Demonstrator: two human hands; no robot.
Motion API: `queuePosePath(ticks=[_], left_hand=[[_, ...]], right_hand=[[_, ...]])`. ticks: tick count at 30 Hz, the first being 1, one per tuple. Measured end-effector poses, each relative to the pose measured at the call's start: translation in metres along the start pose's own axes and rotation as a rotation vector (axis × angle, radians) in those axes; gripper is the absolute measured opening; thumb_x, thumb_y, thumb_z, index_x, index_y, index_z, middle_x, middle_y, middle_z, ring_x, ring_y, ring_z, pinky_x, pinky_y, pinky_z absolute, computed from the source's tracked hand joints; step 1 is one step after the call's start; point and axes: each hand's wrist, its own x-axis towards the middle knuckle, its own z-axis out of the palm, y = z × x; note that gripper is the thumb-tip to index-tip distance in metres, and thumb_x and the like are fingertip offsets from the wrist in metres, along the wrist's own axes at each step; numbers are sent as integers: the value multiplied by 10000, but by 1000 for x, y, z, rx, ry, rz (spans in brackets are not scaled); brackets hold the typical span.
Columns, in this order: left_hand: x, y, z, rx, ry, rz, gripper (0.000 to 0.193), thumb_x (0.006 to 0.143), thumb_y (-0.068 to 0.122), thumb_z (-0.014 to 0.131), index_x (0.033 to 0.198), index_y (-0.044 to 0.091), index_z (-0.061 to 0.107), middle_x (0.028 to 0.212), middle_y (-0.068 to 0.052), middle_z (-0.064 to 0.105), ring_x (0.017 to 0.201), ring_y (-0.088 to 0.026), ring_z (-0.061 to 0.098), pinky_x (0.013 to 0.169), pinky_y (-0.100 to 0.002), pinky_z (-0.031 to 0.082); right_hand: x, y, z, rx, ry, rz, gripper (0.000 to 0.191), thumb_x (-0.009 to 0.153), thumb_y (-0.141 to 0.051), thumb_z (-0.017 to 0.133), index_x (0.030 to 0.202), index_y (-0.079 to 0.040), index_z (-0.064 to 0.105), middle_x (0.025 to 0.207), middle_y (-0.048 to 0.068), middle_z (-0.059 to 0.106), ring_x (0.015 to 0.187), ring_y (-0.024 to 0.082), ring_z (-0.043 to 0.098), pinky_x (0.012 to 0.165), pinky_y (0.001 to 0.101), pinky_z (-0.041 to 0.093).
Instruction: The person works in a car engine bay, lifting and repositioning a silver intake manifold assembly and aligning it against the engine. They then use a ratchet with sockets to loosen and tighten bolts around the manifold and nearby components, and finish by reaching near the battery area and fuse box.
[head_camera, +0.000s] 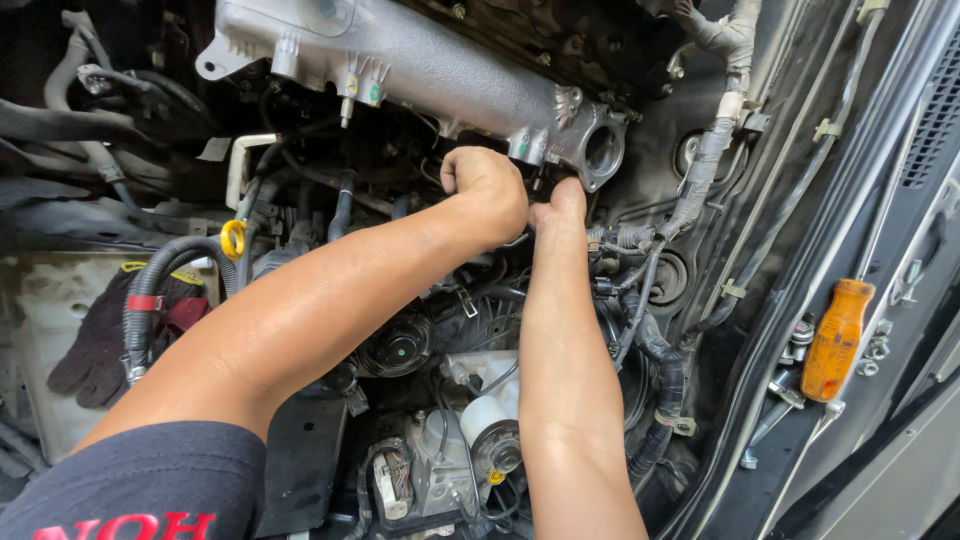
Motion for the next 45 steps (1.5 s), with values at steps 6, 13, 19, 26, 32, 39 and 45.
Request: queuePosePath(ticks=[6, 13, 19, 26, 32, 39, 45], left_hand=[[31, -1, 28, -170, 204, -213, 253, 796, 196, 788, 1011, 64, 762, 1014, -113, 703, 900, -274, 647, 427, -343, 435], [45, 1, 33, -242, 213, -305, 254, 834, 198, 761, 1018, 23, 758, 1028, -171, 696, 880, -260, 651, 418, -345, 416], [17, -5, 19, -220, 95, -105, 254, 764, 191, 841, 991, 93, 785, 920, -24, 729, 781, -174, 695, 428, -294, 399], [20, -8, 17, -184, 69, -94, 229, 774, 168, 829, 984, 85, 787, 885, -19, 738, 763, -176, 701, 431, -297, 435], [29, -5, 25, -161, 135, -78, 223, 783, 117, 788, 1005, 90, 798, 921, -25, 752, 768, -202, 730, 427, -376, 515], [18, -11, 15, -148, 73, -64, 224, 788, 147, 783, 1003, 96, 816, 929, -7, 774, 738, -172, 720, 471, -332, 484], [6, -11, 5, 51, 100, -34, 251, 874, 193, 727, 1037, 20, 810, 939, -125, 799, 712, -285, 763, 531, -463, 596]], right_hand=[[1, -4, -5, -99, 11, 3, 411, 1058, -249, 347, 1301, -66, 625, 1294, 123, 682, 1120, 321, 675, 958, 561, 547], [-10, 8, 7, -315, 47, -154, 386, 989, -68, 363, 1270, 30, 608, 1249, 184, 651, 1096, 343, 667, 871, 550, 589], [-46, 1, 25, -127, 56, -174, 341, 908, 46, 403, 1211, 129, 537, 1144, 236, 614, 1017, 429, 674, 796, 606, 613], [-96, -3, 21, -248, 244, -50, 289, 949, -30, 497, 1231, 27, 530, 1127, 210, 536, 1041, 385, 563, 936, 629, 526], [-54, 17, -8, 222, -270, 151, 440, 977, -165, 352, 1261, 124, 525, 1299, 301, 590, 1124, 435, 633, 908, 605, 563], [-3, 43, 5, 301, 72, -16, 429, 994, -172, 319, 1266, 82, 533, 1309, 269, 592, 1150, 423, 621, 948, 600, 541], [-17, 59, 12, 335, 72, -42, 443, 1009, -197, 308, 1286, 55, 545, 1320, 251, 595, 1168, 416, 610, 983, 593, 521]])
